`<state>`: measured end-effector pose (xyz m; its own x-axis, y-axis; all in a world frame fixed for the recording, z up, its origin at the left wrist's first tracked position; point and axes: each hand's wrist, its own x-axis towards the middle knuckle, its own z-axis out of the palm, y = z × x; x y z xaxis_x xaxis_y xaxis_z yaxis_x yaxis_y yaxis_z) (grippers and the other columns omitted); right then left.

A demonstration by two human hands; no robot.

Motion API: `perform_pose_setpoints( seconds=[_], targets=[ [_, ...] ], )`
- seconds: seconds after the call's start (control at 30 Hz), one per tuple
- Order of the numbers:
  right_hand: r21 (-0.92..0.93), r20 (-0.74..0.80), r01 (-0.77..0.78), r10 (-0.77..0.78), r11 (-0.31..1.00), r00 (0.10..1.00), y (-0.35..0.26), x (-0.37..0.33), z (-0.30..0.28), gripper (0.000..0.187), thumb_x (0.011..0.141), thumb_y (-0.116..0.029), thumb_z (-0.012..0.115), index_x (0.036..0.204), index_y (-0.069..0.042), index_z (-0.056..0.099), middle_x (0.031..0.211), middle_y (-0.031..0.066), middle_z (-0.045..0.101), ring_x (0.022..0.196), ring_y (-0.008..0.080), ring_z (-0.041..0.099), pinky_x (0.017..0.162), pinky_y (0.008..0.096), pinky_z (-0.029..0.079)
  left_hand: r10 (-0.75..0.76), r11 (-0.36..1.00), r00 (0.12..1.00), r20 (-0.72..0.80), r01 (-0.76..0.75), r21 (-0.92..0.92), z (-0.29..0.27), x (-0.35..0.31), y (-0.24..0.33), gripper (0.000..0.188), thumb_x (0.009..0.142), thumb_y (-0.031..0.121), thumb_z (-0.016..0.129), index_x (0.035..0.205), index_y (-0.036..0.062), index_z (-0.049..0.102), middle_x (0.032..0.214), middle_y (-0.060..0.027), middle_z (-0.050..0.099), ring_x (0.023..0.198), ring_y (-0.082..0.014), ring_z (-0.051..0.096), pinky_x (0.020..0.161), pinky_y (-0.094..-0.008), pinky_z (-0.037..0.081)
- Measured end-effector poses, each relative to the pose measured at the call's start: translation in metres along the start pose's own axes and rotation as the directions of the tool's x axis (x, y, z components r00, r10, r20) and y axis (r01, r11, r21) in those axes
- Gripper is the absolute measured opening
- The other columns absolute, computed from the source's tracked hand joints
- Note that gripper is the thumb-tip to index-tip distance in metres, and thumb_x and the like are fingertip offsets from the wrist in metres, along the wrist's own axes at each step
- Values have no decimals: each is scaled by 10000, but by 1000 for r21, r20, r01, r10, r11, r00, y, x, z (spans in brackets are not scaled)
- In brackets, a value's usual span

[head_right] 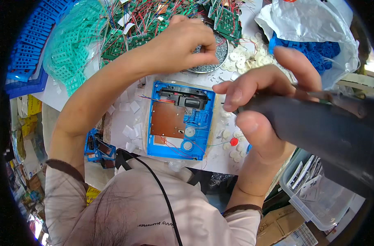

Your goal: Assembling components into a blue electronic toy casing using an electric screwdriver at a factory workstation.

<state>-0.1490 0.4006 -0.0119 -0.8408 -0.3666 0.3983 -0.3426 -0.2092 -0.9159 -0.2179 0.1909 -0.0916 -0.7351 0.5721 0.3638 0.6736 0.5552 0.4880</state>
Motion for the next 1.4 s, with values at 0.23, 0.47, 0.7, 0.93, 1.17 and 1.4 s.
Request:
perform_pose_setpoints(
  seconds=[0.23,0.47,0.7,0.93,1.17,1.4],
  targets=[
    [376,11,86,-97,923,995,-15,-26,17,402,891,-208,785,1195,-205,523,625,-44,574,488,63,513,464,231,509,33,994,997,-65,-39,-97,6,-88,90,226,730,195,823,905,172,682,959,26,620,883,-190,567,866,-433,325],
    [415,-40,93,-84,905,996,-9,-35,38,361,860,-188,826,1092,-193,550,572,-38,584,414,51,496,406,221,492,-58,965,976,-210,1,-261,15,-108,102,322,698,166,845,989,157,708,978,25,633,810,-180,576,820,-425,313],
    [382,-43,78,-67,921,997,-9,-33,40,369,866,-193,820,1096,-193,531,572,-39,585,417,54,502,397,227,493,-7,981,960,-281,-48,-189,17,-107,98,354,677,205,854,994,157,704,990,33,645,815,-176,580,818,-439,309],
    [222,-95,67,-46,973,994,9,-24,29,334,916,-166,711,1156,-192,480,636,-12,493,516,122,457,453,282,433,-114,990,971,-210,128,55,18,-92,79,282,717,249,827,962,166,715,1001,75,668,977,-163,571,958,-515,287],
    [230,-154,103,-69,968,986,56,-10,22,329,894,3,668,1102,-29,415,687,58,543,554,152,523,554,332,505,-107,985,974,-201,131,112,21,-96,75,266,738,213,807,986,156,733,1036,80,678,983,-164,573,976,-535,290],
    [-45,-27,69,-70,997,997,62,-9,31,306,907,-66,687,939,-82,383,610,55,485,499,148,463,489,335,461,-116,982,971,-210,144,121,23,-95,75,239,746,254,776,940,120,733,1009,49,664,1013,-174,574,1009,-535,317]
  ],
)
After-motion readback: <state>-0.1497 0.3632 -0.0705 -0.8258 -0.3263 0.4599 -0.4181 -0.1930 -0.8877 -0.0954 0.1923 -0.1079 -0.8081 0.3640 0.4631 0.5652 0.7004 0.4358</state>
